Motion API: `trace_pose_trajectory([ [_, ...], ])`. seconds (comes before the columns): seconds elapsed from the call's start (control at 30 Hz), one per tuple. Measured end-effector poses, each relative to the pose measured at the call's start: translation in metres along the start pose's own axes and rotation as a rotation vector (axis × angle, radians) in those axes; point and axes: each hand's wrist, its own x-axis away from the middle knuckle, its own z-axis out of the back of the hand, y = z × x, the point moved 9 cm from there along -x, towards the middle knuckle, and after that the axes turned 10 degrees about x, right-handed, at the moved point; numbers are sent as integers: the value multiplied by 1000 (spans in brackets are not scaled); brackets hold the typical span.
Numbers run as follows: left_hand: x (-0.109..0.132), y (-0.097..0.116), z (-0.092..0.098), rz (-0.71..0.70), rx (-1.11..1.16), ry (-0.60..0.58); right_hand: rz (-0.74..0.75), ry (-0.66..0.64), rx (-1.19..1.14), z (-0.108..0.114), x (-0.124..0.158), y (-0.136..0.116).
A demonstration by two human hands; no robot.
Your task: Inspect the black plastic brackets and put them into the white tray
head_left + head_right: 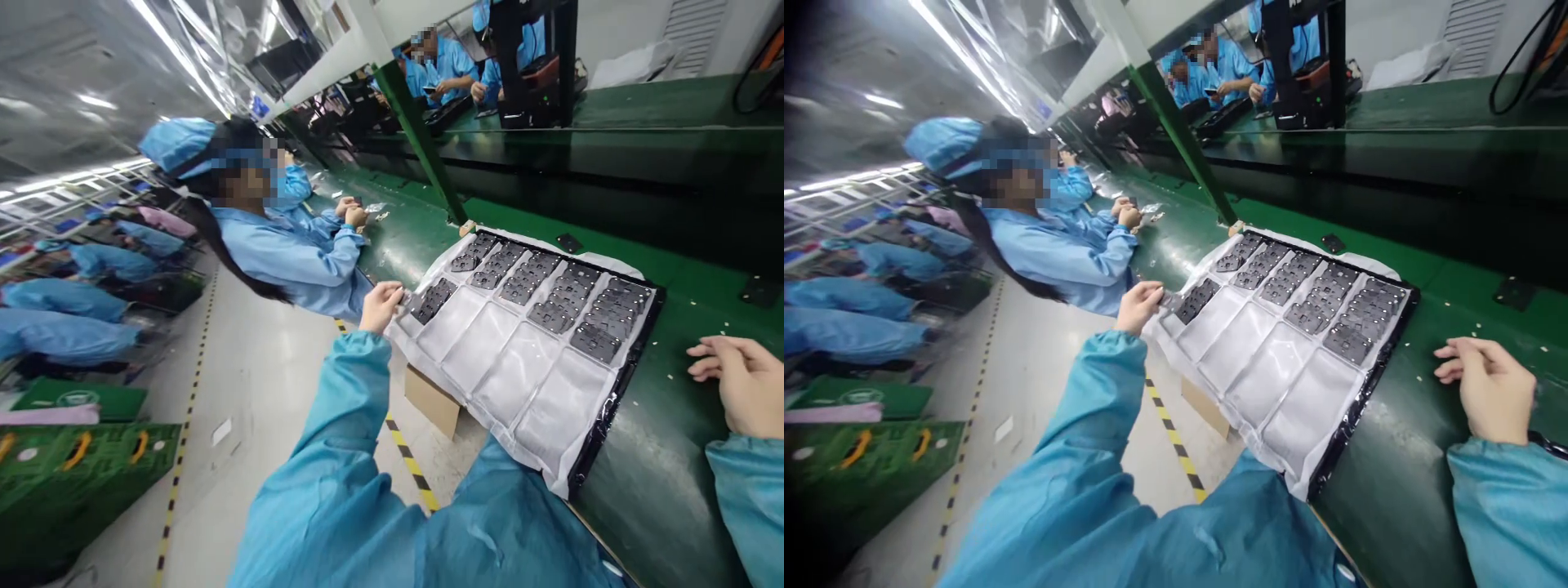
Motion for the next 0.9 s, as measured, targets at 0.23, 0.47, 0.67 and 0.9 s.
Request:
trace_pose_trajectory([
  [0.23,-2,-82,5,21,-167,-84,3,-28,160,-2,2,9],
  [0.47,-41,-12,5,-205,-647,-156,-10,-93,170,-5,0,16],
  [0.67,-27,134,-167,-553,-434,-365,-84,-123,148,-11,-3,20],
  [0.9,119,265,-501,-692,-208,-856,-8,-38,75,-5,0,5],
])
